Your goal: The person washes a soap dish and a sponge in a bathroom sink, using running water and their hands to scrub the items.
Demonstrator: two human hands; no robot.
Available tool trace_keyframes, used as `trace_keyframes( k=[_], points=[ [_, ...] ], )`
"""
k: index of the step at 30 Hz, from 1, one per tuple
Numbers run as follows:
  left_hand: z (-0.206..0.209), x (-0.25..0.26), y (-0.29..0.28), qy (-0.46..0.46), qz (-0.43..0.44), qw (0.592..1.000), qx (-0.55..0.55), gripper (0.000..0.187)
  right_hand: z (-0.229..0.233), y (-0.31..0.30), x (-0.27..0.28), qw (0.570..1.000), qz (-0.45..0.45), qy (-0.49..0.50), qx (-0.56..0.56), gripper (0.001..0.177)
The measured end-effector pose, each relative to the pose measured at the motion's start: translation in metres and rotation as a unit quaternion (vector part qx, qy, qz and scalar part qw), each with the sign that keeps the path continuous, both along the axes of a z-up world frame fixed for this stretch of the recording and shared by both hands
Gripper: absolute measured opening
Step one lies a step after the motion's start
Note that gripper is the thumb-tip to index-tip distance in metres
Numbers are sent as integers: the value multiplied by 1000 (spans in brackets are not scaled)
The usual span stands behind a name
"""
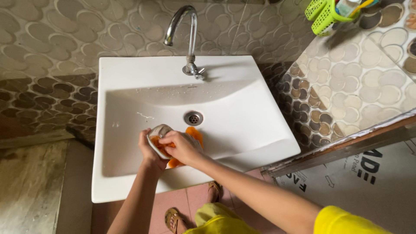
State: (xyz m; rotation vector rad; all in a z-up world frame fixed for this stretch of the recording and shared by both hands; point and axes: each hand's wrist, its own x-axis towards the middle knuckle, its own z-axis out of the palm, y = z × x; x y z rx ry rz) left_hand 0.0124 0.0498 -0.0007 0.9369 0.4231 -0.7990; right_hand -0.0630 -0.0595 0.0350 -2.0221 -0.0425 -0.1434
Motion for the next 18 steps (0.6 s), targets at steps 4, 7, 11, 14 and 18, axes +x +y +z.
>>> trace_keyframes(
  k=[4,7,11,14,18],
  points=[
    [18,-9,2,-10,-43,997,-66,73,37,1,1,947,-151,8,-285,26],
    [14,-8,-2,-24,-26,998,-45,72,46,14,10,947,-193,102,-234,25],
    [-6,3,4,-36,18,998,-56,68,18,26,8,984,-165,61,-29,23],
    [-14,4,-1,-26,45,995,-89,64,1,21,6,993,-102,-62,10,30],
    [3,-3,6,1,-5,994,-108,71,18,7,-4,949,-92,-112,-278,29]
  ],
)
